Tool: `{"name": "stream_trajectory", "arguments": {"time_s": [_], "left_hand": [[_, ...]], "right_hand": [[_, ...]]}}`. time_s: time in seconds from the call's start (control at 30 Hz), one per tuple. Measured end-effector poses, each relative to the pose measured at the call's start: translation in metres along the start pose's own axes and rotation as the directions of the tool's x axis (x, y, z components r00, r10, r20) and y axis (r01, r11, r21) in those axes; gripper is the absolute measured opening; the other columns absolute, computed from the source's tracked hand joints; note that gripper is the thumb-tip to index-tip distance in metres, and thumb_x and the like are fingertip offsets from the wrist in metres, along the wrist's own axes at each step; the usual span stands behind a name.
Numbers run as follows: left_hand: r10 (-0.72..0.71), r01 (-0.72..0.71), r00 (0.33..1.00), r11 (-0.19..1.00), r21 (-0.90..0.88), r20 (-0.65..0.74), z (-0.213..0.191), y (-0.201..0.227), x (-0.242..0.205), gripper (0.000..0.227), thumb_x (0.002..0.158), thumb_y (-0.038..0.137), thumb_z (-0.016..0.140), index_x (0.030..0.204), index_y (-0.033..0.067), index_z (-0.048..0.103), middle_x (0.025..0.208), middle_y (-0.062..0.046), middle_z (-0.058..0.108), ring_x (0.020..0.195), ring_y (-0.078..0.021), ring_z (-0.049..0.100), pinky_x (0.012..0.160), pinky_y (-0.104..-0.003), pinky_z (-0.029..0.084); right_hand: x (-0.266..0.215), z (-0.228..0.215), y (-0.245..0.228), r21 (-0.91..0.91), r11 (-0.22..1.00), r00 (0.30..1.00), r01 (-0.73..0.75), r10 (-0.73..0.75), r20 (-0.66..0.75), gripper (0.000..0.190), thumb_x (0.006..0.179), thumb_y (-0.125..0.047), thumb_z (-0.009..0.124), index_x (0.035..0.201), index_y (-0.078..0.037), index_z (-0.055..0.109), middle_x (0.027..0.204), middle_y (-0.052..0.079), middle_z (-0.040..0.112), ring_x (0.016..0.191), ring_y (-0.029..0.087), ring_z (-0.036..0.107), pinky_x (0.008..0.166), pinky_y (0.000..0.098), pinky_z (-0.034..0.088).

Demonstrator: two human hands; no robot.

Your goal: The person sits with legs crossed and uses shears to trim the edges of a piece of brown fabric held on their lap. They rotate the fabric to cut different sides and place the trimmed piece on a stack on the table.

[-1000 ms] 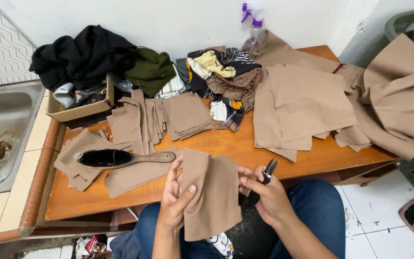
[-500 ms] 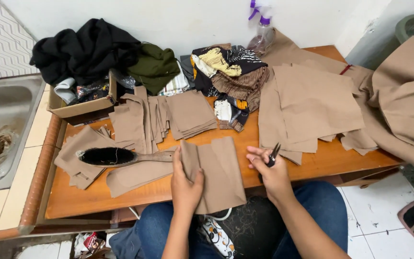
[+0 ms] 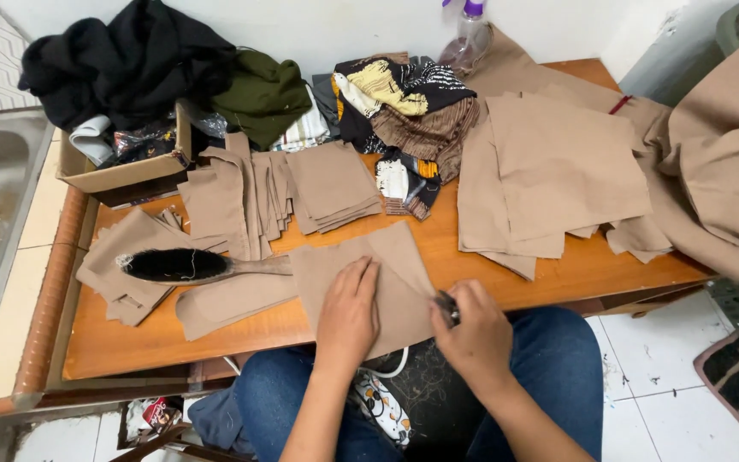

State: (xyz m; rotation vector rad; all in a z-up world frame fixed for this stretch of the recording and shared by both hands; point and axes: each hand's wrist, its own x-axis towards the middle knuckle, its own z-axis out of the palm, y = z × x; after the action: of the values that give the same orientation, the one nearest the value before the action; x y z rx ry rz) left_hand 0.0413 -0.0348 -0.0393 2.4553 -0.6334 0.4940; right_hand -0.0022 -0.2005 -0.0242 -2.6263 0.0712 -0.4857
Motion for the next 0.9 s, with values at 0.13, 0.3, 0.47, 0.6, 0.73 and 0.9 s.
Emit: {"name": "stream_trajectory", "arguments": {"time_s": [0.13,0.3,0.47,0.6,0.73,0.9], "left_hand": [[0.005,-0.002,0.996,1.0,-0.028,0.093,-0.01,-0.002,0.003,0.044,0.075,-0.001,0.043,0.118,0.0043,0.047,0.122,-0.013,0.048,0.11,-0.0316,0.043,0.096,-0.042,0.032],[-0.027,-0.007,0.97,0.99,0.139,0.243,-0.021,0.01,0.014,0.053,0.057,-0.011,0.049,0.105,0.0102,0.056,0.125,-0.01,0.046,0.104,-0.035,0.04,0.084,-0.046,0.036],[-0.124,0.122,0.992,0.958,-0.261,0.009,-0.026,0.05,0.013,0.016,0.074,0.011,0.05,0.087,0.006,0.058,0.085,-0.006,0.054,0.078,-0.0206,0.049,0.069,-0.032,0.041],[-0.499,0.585,0.756,0.222,-0.781,0.424,-0.018,0.074,-0.032,0.02,0.078,0.015,0.06,0.059,0.0085,0.061,0.04,0.0,0.05,0.04,-0.0058,0.044,0.06,-0.024,0.045],[-0.398,0.711,0.507,-0.309,-0.632,0.765,0.009,0.072,-0.069,0.008,0.078,0.002,0.056,0.071,-0.0012,0.058,0.049,-0.005,0.045,0.045,-0.011,0.043,0.046,-0.023,0.038],[-0.531,0.559,0.303,-0.573,-0.599,0.791,0.02,0.062,-0.063,0.025,0.069,-0.004,0.06,0.093,-0.004,0.055,0.088,-0.012,0.059,0.076,-0.0172,0.056,0.065,-0.025,0.043]], "right_hand": [[-0.005,-0.013,0.033,0.007,0.986,0.981,-0.169,0.168,-0.091,0.017,0.08,-0.023,0.051,0.081,-0.007,0.056,0.078,0.003,0.055,0.069,0.02,0.056,0.054,0.0327,0.042],[-0.027,-0.032,0.043,0.426,0.877,0.934,-0.223,0.318,-0.166,0.035,0.078,-0.011,0.058,0.059,-0.01,0.029,0.057,-0.001,0.039,0.058,0.011,0.041,0.059,0.0256,0.034],[-0.065,0.01,0.074,0.82,0.138,0.796,-0.555,0.373,0.476,0.03,0.088,-0.028,0.038,0.067,-0.006,0.037,0.057,0.012,0.047,0.03,0.014,0.032,0.027,0.0269,0.033],[-0.086,0.032,0.072,0.787,-0.105,0.767,-0.609,0.179,0.617,0.037,0.089,-0.039,0.033,0.068,-0.009,0.036,0.057,0.008,0.041,0.029,0.009,0.027,0.024,0.0237,0.026],[-0.077,0.034,0.047,0.852,0.004,0.818,-0.523,0.282,0.501,0.013,0.085,-0.014,0.047,0.078,-0.009,0.039,0.072,0.011,0.051,0.039,0.011,0.039,0.032,0.023,0.035],[-0.058,0.031,0.018,0.889,-0.01,0.827,-0.459,0.362,0.431,0.029,0.077,-0.006,0.059,0.063,-0.015,0.035,0.074,0.005,0.051,0.077,0.018,0.062,0.057,0.0245,0.048]]}}
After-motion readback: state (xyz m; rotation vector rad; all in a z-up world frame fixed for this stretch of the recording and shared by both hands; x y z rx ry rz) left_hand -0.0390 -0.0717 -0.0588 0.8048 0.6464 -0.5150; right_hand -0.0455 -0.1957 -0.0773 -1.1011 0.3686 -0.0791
